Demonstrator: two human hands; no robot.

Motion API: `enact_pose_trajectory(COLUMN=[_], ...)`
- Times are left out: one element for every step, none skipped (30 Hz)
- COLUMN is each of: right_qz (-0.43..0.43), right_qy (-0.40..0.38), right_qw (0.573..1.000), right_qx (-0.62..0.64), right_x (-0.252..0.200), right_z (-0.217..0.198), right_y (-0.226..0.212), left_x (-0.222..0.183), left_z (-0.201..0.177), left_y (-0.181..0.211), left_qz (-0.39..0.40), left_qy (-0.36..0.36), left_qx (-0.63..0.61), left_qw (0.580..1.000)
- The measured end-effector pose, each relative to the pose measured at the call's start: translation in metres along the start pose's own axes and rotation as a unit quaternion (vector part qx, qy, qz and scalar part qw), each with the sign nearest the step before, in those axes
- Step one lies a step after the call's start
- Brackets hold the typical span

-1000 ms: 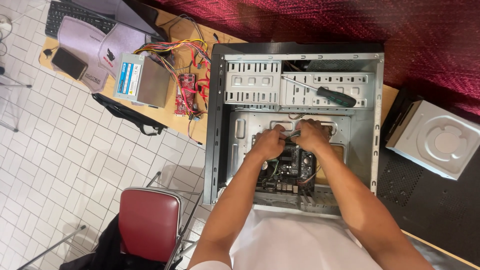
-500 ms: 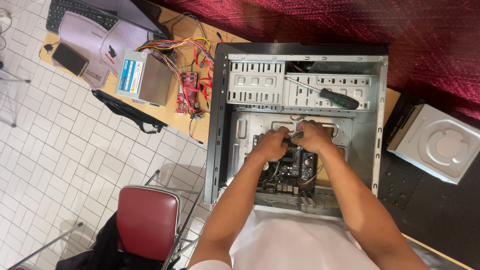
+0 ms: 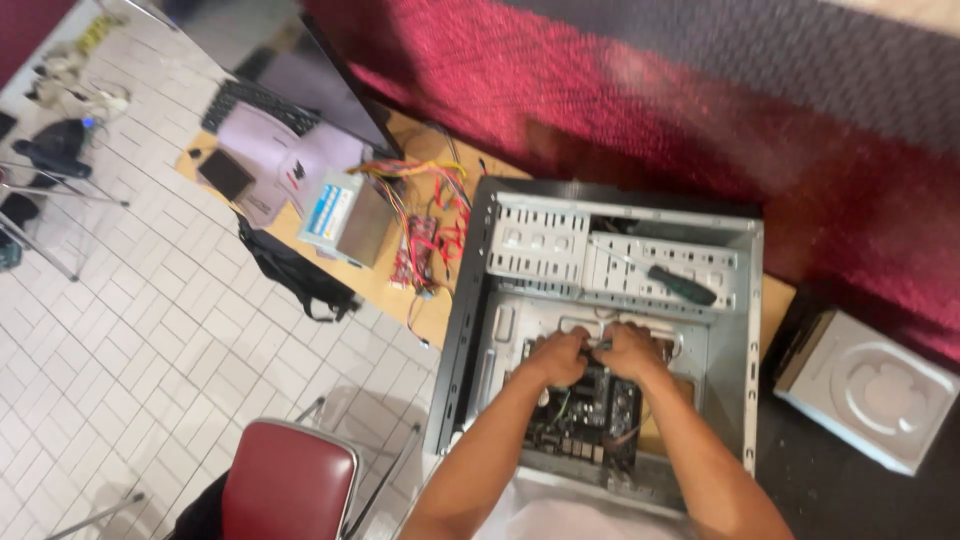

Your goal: Connecting small internal cables and wires to the motherboard headers inside a computer case.

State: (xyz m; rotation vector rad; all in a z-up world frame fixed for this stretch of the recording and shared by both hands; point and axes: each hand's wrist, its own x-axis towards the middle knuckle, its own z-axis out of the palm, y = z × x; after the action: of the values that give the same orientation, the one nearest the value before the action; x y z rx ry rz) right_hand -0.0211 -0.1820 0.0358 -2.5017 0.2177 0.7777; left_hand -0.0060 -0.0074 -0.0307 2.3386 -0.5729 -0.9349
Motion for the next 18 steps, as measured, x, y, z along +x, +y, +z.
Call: enact_pose_trajectory(right_qz=[-0.005,-0.009,-0.018,-0.004,0.011,0.003,0.036,0.068,0.065,0.073,0.082,0.080,0.079,0.078,0.075,0.092,0.110,0.109], right_qy=[-0.007,-0.013,-0.001,-0.003,-0.008,0.001,-0.021,-0.043,-0.030,-0.048,-0.067,-0.057,-0.056,-0.056,-0.048,-0.064,-0.078,-0.069], right_qw=[1.000,1.000,1.000,1.000,1.000,1.000,0.999,0.995,0.996,0.995,0.993,0.994,0.994,0.994,0.994,0.992,0.989,0.990], right_qx=[-0.006,-0.013,-0.017,-0.005,0.007,0.004,-0.026,-0.056,-0.054,-0.051,-0.050,-0.050,-0.053,-0.056,-0.057,-0.059,-0.061,-0.061], right_x=[-0.001,-0.001,-0.003,-0.005,-0.008,-0.003,0.000,0.004,-0.004,-0.011,-0.021,-0.019,-0.015,-0.010,-0.005,0.001,0.009,0.013], right_z=[-0.001,-0.002,-0.004,-0.006,-0.003,0.000,0.004,0.008,0.001,-0.005,-0.011,-0.007,-0.006,-0.005,-0.002,0.000,0.001,0.005], right_y=[0.001,0.003,0.000,-0.003,-0.003,-0.001,-0.002,-0.001,-0.010,-0.018,-0.024,-0.020,-0.017,-0.014,-0.011,-0.007,-0.003,0.001], left_x=[0.001,0.002,-0.004,-0.010,-0.018,-0.030,-0.045,-0.061,-0.064,-0.066,-0.070,-0.069,-0.066,-0.062,-0.060,-0.058,-0.053,-0.049], left_z=[0.001,0.001,-0.007,-0.015,-0.018,-0.033,-0.047,-0.061,-0.065,-0.069,-0.070,-0.066,-0.064,-0.062,-0.059,-0.057,-0.055,-0.056], left_y=[0.001,0.002,0.009,0.016,0.021,0.041,0.060,0.080,0.084,0.087,0.092,0.088,0.085,0.080,0.077,0.073,0.069,0.066], left_qz=[-0.006,-0.013,-0.008,-0.010,-0.013,-0.010,-0.045,-0.079,-0.073,-0.084,-0.095,-0.089,-0.087,-0.084,-0.080,-0.080,-0.077,-0.072], left_qy=[-0.003,-0.007,0.007,-0.006,-0.021,-0.009,-0.033,-0.058,-0.049,-0.060,-0.073,-0.065,-0.076,-0.087,-0.081,-0.083,-0.084,-0.078], left_qx=[0.000,0.001,0.006,0.004,0.002,0.006,-0.003,-0.013,-0.005,-0.016,-0.030,-0.025,-0.031,-0.037,-0.033,-0.047,-0.061,-0.056], left_qw=[1.000,1.000,1.000,1.000,1.000,1.000,0.998,0.995,0.996,0.995,0.992,0.994,0.993,0.992,0.993,0.992,0.992,0.993])
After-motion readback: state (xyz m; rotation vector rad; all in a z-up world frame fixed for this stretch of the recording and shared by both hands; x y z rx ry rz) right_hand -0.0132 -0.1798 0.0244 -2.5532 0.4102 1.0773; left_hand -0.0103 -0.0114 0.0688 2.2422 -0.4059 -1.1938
